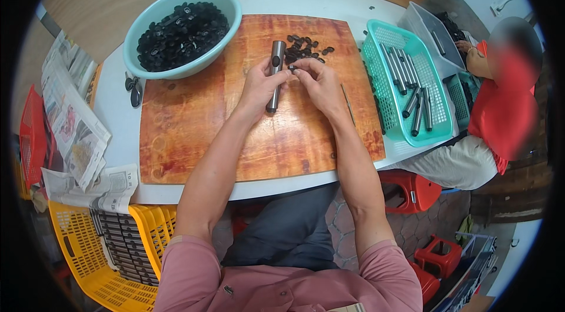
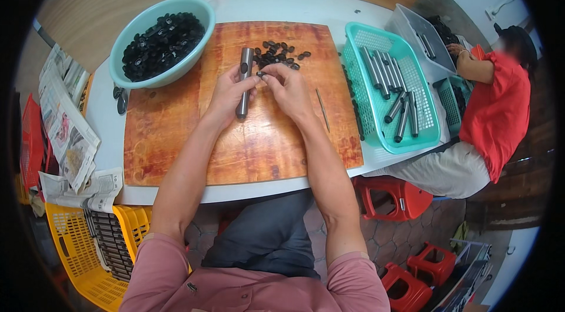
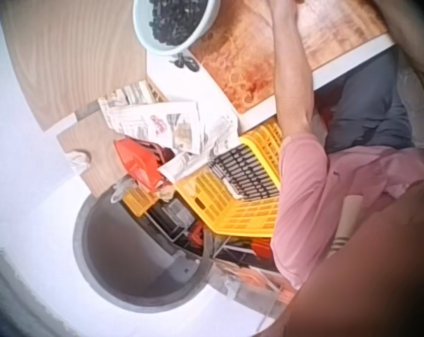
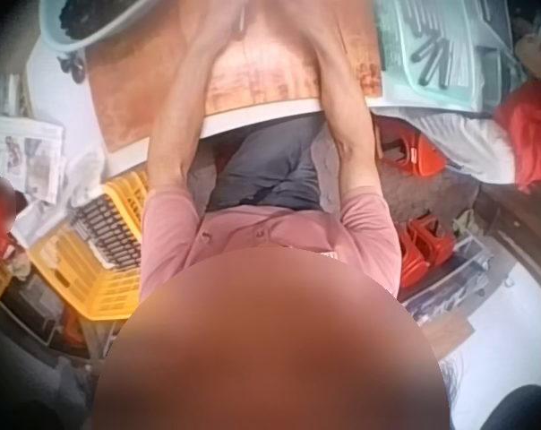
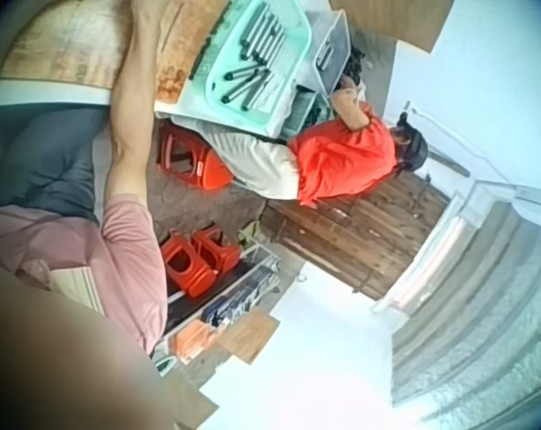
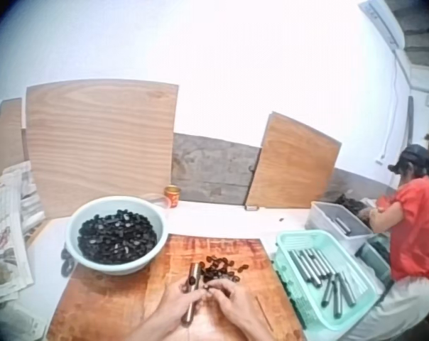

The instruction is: The person repeatedly picks small black plastic pieces from a bowl and inserts them into cylindrical metal rods on a wooden board. They place the assembled rods into a yellow basket. A second person works nearby at the same task.

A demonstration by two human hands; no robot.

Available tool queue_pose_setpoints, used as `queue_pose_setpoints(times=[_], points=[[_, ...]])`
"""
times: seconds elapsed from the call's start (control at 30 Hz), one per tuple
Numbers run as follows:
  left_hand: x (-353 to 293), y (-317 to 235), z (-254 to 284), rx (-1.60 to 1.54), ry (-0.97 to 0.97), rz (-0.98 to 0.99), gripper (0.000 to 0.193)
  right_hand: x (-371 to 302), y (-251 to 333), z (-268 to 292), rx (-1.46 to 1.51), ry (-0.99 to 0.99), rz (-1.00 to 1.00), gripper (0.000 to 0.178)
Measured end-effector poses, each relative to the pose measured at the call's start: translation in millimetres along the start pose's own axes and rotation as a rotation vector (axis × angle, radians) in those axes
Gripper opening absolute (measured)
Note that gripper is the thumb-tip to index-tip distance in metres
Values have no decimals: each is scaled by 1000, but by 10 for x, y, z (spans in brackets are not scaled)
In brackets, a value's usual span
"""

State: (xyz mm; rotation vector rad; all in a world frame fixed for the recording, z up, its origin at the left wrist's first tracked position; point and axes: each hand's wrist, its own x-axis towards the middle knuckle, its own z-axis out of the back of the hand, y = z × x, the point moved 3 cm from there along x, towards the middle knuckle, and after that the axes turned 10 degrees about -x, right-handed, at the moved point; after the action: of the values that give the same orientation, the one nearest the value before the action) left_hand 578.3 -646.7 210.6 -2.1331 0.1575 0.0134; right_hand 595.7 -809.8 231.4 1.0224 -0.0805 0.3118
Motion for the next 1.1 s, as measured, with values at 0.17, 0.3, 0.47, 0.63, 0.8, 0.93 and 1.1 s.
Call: queue_pose_setpoints(times=[0.17,0.3,0.47,0.63,0.8,0.93,1.1], points=[[18,-14,38,51,-49,-22,45,-14,-46,11,3,62,-10,22],[3,-44,33,88,-37,-12,46,-15,-19,21,132,93,-85,21],[-19,-64,-6,110,-19,0,41,-1,-52,36,211,133,-131,21],[17,-92,77,105,-139,-42,23,-16,-66,-32,-17,185,-106,20],[14,-68,119,-126,-175,47,24,-8,-123,-111,-328,76,85,22],[35,-30,160,-238,-187,95,25,14,-187,-74,-217,-15,55,23],[22,-55,190,-234,-221,91,27,-21,9,-89,-331,16,78,23]])
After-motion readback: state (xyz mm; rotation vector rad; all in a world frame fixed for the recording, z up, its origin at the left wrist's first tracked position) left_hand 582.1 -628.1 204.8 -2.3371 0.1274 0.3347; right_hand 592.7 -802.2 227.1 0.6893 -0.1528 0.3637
